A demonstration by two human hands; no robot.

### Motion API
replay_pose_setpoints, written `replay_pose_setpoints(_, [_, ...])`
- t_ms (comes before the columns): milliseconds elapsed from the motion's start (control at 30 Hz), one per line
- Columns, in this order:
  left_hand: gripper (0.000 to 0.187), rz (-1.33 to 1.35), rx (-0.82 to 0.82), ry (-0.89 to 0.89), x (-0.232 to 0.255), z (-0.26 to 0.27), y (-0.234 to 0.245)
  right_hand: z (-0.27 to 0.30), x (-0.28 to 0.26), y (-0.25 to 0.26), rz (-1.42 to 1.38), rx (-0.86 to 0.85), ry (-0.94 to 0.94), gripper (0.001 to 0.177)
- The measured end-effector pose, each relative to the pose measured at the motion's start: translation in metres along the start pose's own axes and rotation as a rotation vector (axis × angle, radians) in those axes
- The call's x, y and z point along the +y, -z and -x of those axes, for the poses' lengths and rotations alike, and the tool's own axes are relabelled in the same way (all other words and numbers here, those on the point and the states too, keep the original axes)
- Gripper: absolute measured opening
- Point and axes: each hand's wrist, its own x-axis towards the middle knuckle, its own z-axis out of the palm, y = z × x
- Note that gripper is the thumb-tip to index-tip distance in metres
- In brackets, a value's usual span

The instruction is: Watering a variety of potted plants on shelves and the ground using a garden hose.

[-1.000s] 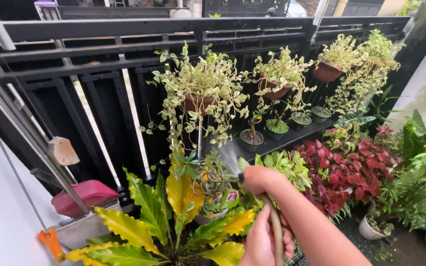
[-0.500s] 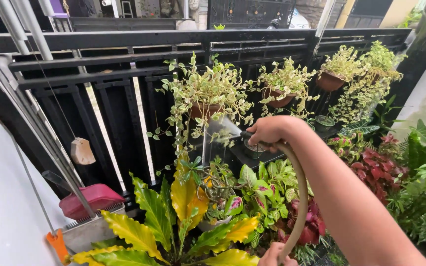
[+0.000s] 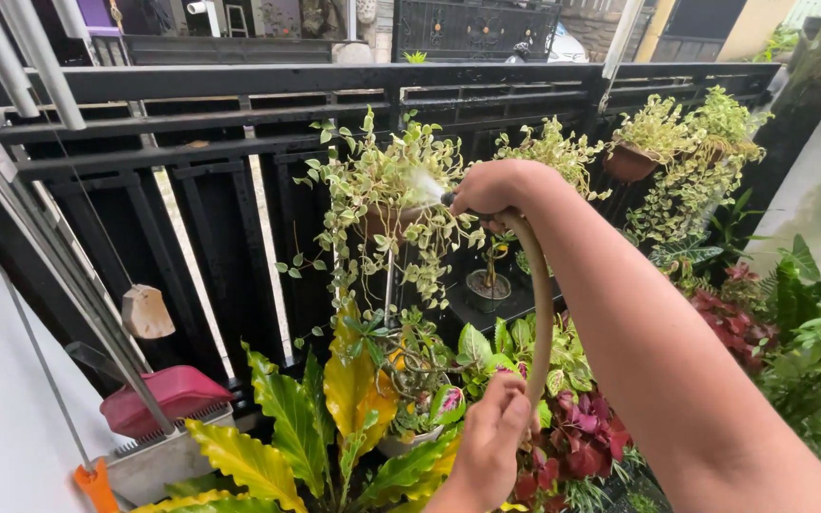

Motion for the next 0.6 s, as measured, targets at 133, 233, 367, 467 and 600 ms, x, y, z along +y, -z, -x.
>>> replay_pose_setpoints(133, [0.032,0.151,-0.030,0.003,0.029,-0.029,0.006,-0.007,-0.005,-0.001,-0.107,0.041,0.015,0.046])
replay_pose_setpoints(233, [0.030,0.325,-0.025,0.127,0.059,-0.044,0.007,-0.016,-0.005,-0.001,-0.203,0.048,0.002,0.042])
replay_pose_setpoints(367, [0.032,0.403,-0.010,0.130,0.078,-0.058,0.004,-0.017,-0.007,0.001,-0.230,0.027,-0.006,0.045])
replay_pose_setpoints(467, [0.030,0.440,-0.030,0.118,0.084,-0.061,0.001,-0.010,-0.012,0.006,-0.207,0.022,-0.002,0.046])
replay_pose_setpoints(600, [0.034,0.369,0.000,0.006,0.083,-0.067,-0.003,-0.018,-0.008,0.014,-0.246,0.079,0.057,0.046])
